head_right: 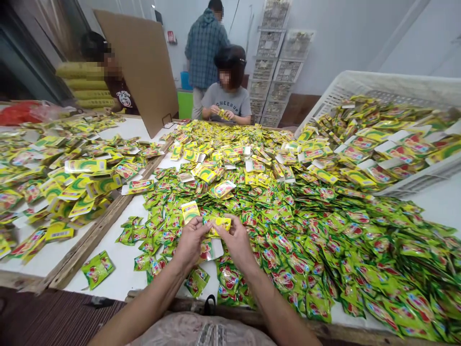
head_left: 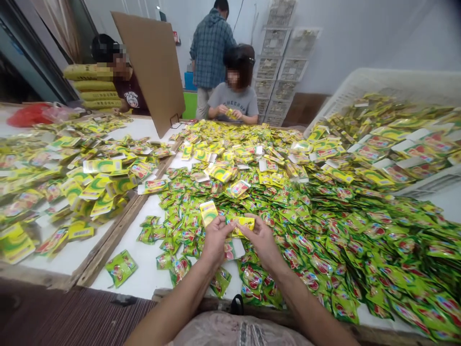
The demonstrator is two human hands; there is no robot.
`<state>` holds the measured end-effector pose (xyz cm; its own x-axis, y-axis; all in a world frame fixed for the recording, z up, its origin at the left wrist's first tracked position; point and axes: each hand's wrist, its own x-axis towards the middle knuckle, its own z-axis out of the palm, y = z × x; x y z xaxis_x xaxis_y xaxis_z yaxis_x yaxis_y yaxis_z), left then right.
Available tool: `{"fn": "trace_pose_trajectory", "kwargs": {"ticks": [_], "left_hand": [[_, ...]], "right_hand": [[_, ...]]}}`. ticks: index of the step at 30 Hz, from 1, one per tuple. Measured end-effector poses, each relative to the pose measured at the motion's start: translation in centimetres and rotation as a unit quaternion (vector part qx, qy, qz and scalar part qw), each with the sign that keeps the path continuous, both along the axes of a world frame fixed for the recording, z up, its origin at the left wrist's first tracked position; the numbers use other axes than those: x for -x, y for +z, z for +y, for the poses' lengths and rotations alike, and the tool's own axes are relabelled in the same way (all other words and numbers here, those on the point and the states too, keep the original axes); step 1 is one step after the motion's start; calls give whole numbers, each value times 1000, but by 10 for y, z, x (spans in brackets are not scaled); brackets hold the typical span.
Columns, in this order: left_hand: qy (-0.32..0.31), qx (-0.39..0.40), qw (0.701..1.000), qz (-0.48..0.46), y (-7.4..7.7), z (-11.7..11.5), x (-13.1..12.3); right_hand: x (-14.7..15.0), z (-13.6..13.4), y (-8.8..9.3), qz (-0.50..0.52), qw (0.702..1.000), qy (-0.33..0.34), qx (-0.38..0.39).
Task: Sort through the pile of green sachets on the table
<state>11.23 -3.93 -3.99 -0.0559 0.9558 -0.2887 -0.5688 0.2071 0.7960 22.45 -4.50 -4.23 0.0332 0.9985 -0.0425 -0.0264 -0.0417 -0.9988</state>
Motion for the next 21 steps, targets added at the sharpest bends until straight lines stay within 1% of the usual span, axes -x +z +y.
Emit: {"fn": "trace_pose_trajectory", "kwargs": {"ticks": [2,3,4,5,6,7,9,10,11,12,13,15,18,21], "left_hand": [[-8,-8,999,30,3,2,6],[-17,-22,997,68,5,2,12],[-29,-43,991,126,6,2,19],[-41,-71,975,205,6,0,27],[-56,-101,947,299,6,-2,36],[-78,-130,905,397,4,-6,45],[-143,-178,796,561,-2,-14,60],[-176,-196,743,615,-7,-18,65],[-203,-208,700,652,-12,-21,68],[-221,-217,669,676,-16,-24,69],[-229,-223,647,692,-20,-26,68],[-233,-223,626,710,-24,-27,64],[-236,-220,610,723,-26,-27,58],[-217,-220,589,747,-27,-31,54]], "right_hand": [[0,2,6,-9,1000,23,-4],[-2,3,9,-23,999,25,-5],[-5,3,11,-40,999,19,-5],[-10,2,11,-56,998,12,-2],[-15,1,10,-72,997,10,3],[-21,-2,8,-89,996,11,8],[-31,-8,0,-133,991,28,17],[-35,-12,-6,-160,986,39,18],[-37,-15,-11,-192,980,44,19],[-38,-18,-16,-227,973,43,21],[-37,-20,-19,-258,965,39,22],[-35,-22,-22,-303,952,26,23],[-30,-19,-20,-338,940,27,20],[-28,-16,-19,-356,934,28,23]]}}
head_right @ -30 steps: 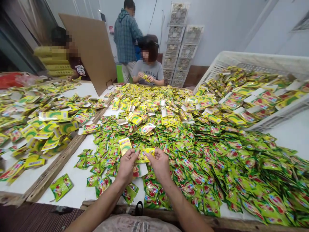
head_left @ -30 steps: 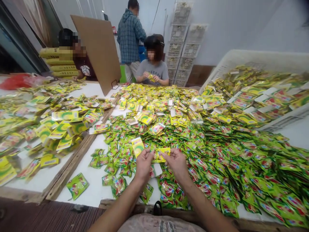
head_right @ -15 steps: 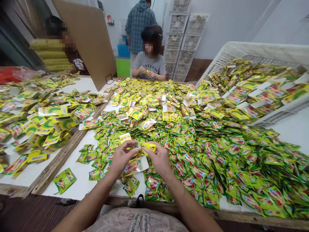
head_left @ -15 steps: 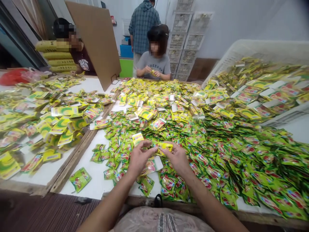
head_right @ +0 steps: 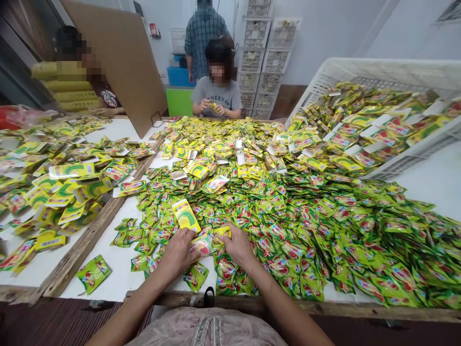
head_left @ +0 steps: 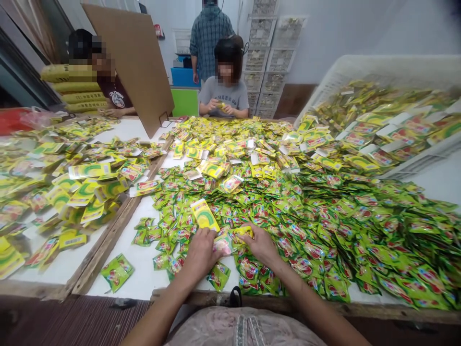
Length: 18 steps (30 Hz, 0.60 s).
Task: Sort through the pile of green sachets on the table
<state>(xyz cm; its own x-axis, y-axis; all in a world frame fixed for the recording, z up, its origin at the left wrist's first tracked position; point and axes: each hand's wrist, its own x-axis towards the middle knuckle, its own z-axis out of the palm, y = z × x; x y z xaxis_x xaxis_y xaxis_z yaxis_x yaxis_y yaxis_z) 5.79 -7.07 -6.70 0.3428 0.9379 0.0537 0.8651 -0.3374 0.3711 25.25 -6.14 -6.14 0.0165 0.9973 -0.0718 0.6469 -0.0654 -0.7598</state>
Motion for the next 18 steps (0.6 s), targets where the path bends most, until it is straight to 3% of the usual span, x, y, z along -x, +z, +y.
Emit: {"fn": "trace_pose_trajectory", "kwargs": {"ticks": [5,10,14,18], "left_hand": [[44,-46,998,0,-5,-12,0],[107,3,985,-133,-2,-8,4],[167,74,932,-314,0,-1,4],[150,143,864,-458,0,2,-2]], "right_hand": [[4,-2,-12,62,997,-35,-21],[7,0,-18,200,978,-49,-19],[4,5,-10,202,979,-9,-9],[-7,11,7,172,982,79,0]]}}
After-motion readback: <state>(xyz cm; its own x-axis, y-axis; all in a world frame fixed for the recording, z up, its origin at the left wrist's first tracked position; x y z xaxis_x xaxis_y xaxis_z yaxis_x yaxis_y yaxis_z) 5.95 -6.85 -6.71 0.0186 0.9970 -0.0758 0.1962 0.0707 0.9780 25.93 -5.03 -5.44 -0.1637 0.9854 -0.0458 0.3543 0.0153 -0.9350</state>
